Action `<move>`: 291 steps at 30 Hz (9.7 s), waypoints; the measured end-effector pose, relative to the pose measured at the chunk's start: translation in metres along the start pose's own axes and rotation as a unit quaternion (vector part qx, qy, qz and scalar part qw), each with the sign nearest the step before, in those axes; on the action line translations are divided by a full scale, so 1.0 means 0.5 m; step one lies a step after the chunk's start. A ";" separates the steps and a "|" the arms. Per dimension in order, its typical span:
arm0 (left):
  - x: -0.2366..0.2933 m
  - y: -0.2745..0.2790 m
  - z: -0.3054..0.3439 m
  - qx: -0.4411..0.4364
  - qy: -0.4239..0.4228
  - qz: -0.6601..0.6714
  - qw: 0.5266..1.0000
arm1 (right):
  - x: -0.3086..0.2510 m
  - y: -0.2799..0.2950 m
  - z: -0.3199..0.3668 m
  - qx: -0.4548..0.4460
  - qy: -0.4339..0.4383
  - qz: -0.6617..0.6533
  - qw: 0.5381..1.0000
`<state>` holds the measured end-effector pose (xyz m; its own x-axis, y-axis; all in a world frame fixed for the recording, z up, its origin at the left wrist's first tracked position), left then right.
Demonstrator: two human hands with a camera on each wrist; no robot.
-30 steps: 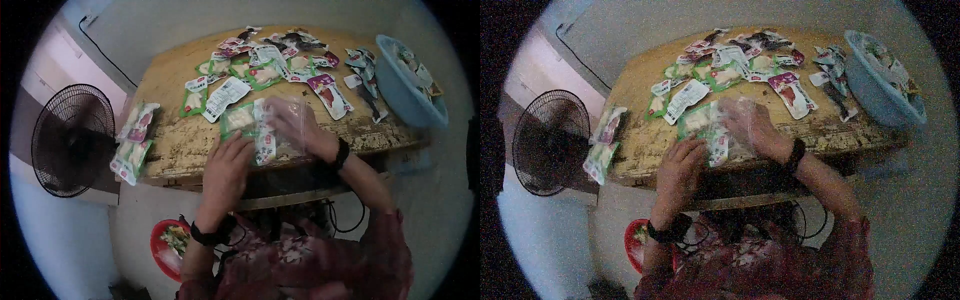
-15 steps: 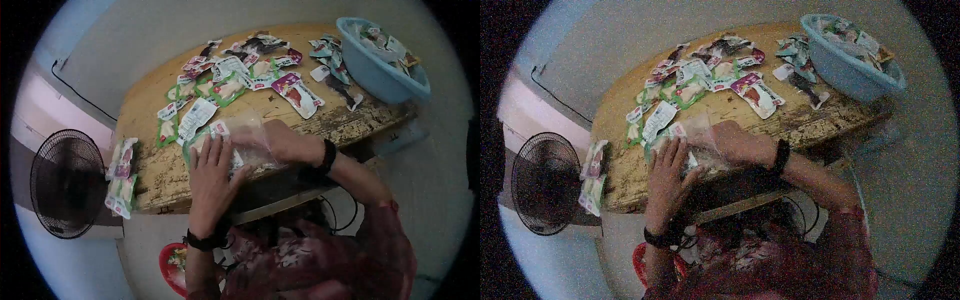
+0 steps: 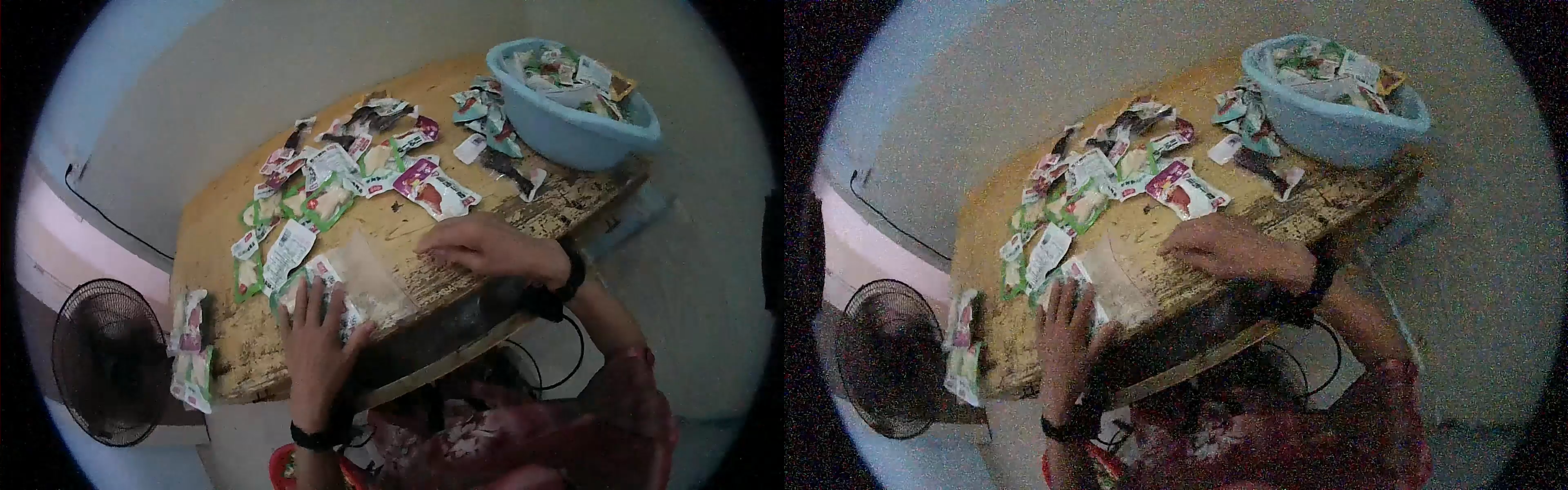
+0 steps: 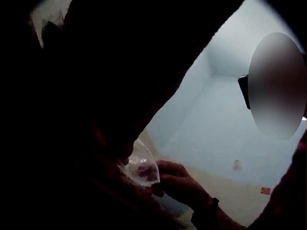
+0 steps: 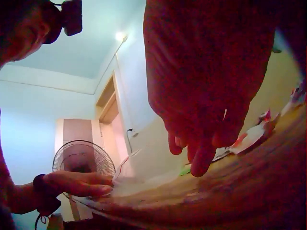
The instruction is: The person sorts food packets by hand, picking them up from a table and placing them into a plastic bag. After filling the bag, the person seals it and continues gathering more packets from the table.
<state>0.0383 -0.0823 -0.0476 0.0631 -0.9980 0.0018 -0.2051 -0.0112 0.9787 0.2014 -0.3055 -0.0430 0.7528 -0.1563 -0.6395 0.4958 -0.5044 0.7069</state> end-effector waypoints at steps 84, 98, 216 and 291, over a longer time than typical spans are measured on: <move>0.104 0.084 -0.005 0.276 0.027 0.299 0.913 | -0.092 -0.164 -0.153 0.030 -0.071 -0.375 0.924; 0.055 0.081 0.017 0.253 0.016 0.249 0.935 | -0.068 -0.198 -0.227 -0.031 0.054 -0.117 0.991; -0.030 0.053 0.122 0.236 0.195 0.470 0.828 | -0.086 -0.006 0.017 0.302 -0.143 -0.345 0.877; -0.064 0.056 0.085 0.249 0.104 0.174 0.947 | -0.071 -0.151 -0.160 -0.094 0.139 -0.051 0.985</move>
<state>-0.0107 -0.0535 -0.0291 0.0866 -0.9136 0.3974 -0.6813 0.2367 0.6926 0.1716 -0.1940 -0.0495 0.7713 0.1386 -0.6212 0.6267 -0.3355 0.7033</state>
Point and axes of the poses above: each hand's wrist, its own z-axis away from the middle knuckle, its own y-axis out of the back of the hand, x = y × z, the point moved 5 cm from there along -z, towards the middle knuckle, and after that the axes turned 2 degrees about -z, right-handed, at the moved point
